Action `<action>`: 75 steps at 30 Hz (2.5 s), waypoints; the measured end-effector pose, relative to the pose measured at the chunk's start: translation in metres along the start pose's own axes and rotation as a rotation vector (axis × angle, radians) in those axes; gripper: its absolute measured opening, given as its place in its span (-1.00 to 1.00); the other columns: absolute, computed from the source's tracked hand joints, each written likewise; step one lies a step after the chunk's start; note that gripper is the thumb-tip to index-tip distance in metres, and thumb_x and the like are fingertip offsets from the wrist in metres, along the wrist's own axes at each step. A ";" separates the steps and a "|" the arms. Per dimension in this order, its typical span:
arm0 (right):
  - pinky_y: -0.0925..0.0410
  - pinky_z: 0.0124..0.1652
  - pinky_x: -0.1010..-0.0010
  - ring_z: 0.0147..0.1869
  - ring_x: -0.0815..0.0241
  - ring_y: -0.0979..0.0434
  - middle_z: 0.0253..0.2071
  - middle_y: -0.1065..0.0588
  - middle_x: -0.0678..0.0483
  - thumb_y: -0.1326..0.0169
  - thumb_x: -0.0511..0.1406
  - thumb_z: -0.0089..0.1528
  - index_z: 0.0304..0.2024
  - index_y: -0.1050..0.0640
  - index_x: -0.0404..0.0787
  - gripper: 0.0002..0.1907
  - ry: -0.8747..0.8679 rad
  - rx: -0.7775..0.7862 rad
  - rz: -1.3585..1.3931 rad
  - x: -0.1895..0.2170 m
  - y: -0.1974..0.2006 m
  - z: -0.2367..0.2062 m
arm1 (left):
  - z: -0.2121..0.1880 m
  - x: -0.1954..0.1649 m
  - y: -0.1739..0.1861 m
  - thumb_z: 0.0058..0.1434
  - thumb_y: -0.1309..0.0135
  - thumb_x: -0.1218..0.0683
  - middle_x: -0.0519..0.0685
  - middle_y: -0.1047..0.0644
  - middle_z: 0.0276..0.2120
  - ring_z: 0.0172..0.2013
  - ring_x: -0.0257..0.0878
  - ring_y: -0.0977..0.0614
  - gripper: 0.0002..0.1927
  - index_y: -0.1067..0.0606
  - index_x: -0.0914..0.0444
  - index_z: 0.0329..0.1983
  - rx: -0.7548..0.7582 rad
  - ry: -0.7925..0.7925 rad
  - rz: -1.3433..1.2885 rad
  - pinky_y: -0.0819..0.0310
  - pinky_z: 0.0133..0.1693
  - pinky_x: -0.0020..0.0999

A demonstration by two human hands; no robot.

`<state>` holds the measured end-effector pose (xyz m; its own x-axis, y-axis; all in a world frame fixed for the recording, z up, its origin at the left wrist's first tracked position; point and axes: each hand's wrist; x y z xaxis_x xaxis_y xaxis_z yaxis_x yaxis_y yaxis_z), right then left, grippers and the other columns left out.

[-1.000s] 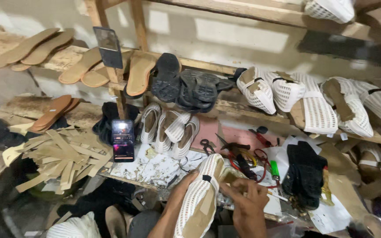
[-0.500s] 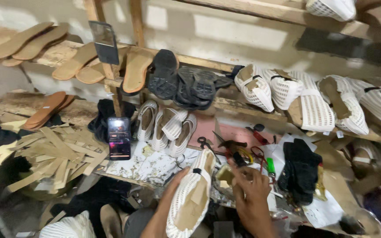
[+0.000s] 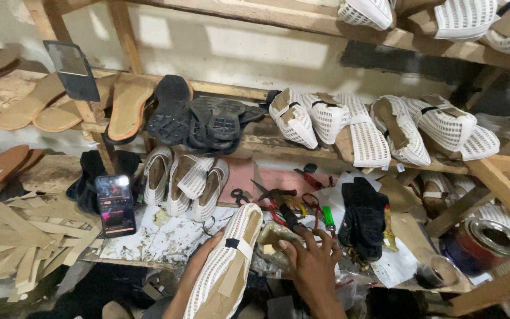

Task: The person holds a white woven shoe upper and applies glue with a brush to its insole area, pressing and smoothing the material with their fingers. They work the glue around the edges, then lift the assembled shoe and place it on the upper shelf with other finished shoes.

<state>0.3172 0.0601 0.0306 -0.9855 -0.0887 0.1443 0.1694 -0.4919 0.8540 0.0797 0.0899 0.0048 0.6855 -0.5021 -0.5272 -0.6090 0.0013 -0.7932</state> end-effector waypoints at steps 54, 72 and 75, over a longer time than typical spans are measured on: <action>-0.06 0.03 0.10 -0.06 0.01 -0.25 0.06 -0.50 0.16 0.02 -0.41 0.02 0.24 -0.55 0.21 -0.28 0.269 -0.269 0.126 0.036 0.019 -0.047 | -0.035 -0.013 -0.067 0.12 -0.19 0.05 0.07 -0.69 -0.20 -0.36 -0.27 -0.67 -0.34 -0.46 0.25 0.34 -0.178 -0.255 0.431 -0.56 -0.33 -0.35; -0.08 0.04 0.15 -0.01 -0.03 -0.23 -0.02 -0.38 -0.03 0.07 -0.51 0.02 0.30 -0.50 0.12 -0.21 0.077 -0.272 0.295 0.009 0.024 -0.008 | -0.002 -0.003 -0.012 0.26 -0.01 0.00 0.00 -0.68 -0.02 -0.12 -0.28 -0.68 -0.47 -0.51 0.29 0.26 -0.004 0.017 0.444 -0.53 -0.09 -0.44; -0.08 0.03 0.17 -0.01 0.02 -0.26 -0.02 -0.40 0.02 0.07 -0.49 0.04 0.27 -0.52 0.23 -0.22 0.246 -0.233 0.300 0.012 0.025 -0.017 | 0.012 0.006 0.011 0.32 -0.05 -0.04 0.03 -0.62 -0.13 -0.23 -0.25 -0.63 -0.50 -0.53 0.28 0.25 0.027 0.080 0.307 -0.50 -0.23 -0.39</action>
<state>0.3096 0.0316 0.0451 -0.8669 -0.4465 0.2215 0.4719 -0.5922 0.6532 0.0822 0.0973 -0.0106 0.4369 -0.5409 -0.7187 -0.7714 0.1856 -0.6087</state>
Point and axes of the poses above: each hand's wrist, its own z-axis towards the middle knuckle, its own y-axis out of the back of the hand, x = y × z
